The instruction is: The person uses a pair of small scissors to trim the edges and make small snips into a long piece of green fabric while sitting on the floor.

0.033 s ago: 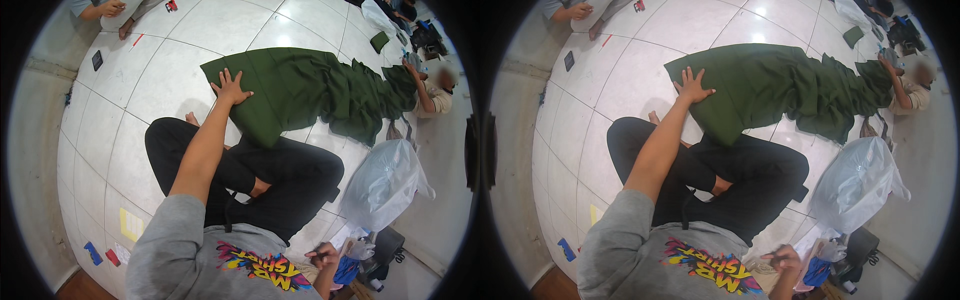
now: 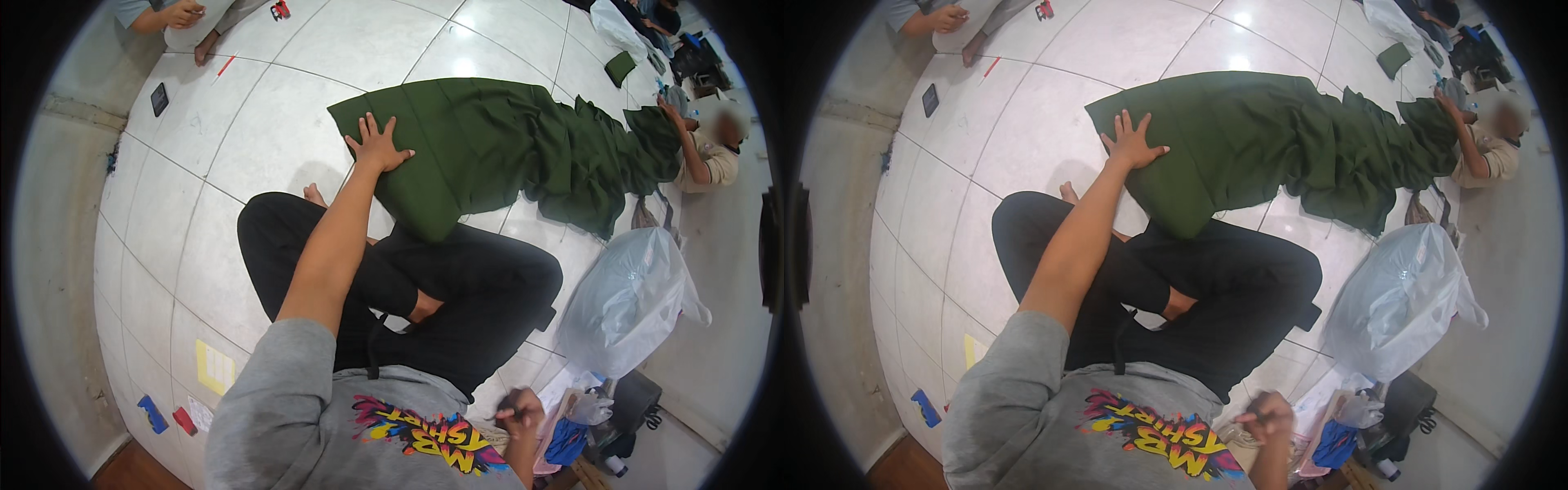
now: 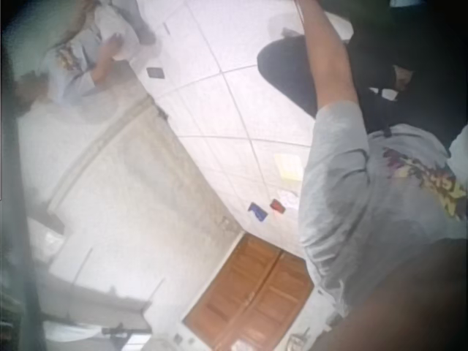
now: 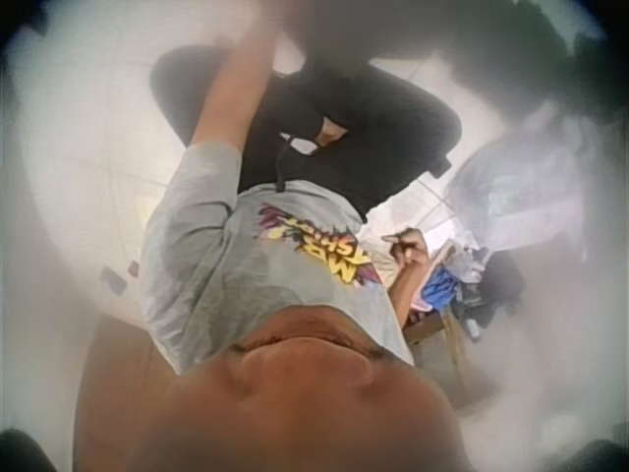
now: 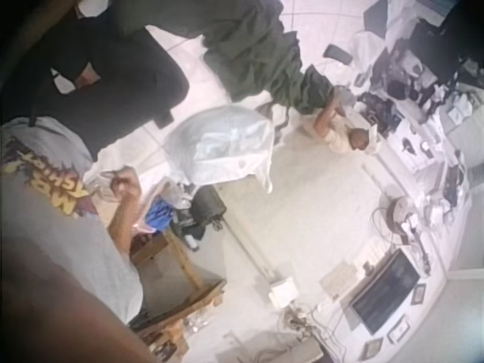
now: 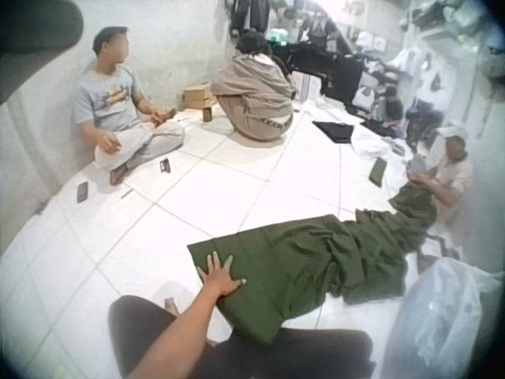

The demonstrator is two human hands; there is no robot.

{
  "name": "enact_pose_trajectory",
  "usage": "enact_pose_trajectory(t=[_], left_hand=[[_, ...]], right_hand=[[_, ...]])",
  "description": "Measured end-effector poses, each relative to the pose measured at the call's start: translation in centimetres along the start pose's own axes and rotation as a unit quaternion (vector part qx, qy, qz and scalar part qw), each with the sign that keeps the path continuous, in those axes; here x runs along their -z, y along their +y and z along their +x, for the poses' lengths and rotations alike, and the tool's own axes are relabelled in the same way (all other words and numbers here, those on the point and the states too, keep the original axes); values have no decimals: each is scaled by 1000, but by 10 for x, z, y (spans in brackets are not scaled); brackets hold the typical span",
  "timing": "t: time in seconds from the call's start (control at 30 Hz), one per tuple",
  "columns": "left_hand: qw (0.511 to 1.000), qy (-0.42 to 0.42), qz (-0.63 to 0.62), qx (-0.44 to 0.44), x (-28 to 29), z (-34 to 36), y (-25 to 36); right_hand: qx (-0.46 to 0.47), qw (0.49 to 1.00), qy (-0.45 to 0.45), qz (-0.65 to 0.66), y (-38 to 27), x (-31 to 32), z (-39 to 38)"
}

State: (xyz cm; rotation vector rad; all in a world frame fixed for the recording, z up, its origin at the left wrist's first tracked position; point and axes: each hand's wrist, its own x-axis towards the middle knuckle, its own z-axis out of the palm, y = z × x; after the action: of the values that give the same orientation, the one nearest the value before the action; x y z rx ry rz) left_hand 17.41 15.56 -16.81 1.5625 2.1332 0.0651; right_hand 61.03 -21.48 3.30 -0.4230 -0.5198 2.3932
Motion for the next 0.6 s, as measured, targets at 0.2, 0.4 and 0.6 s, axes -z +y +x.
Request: enact_pose_trajectory(t=[0.2, 0.4, 0.6], left_hand=[[998, 59, -22, 10, -2, 10, -8], [996, 84, 0, 10, 1, 26, -13], [997, 82, 6, 10, -6, 30, -19]], right_hand=[[320, 863, 255, -296, -57, -52, 246], [-54, 373, 307, -874, -66, 11, 199], [-90, 493, 266, -823, -53, -38, 140]])
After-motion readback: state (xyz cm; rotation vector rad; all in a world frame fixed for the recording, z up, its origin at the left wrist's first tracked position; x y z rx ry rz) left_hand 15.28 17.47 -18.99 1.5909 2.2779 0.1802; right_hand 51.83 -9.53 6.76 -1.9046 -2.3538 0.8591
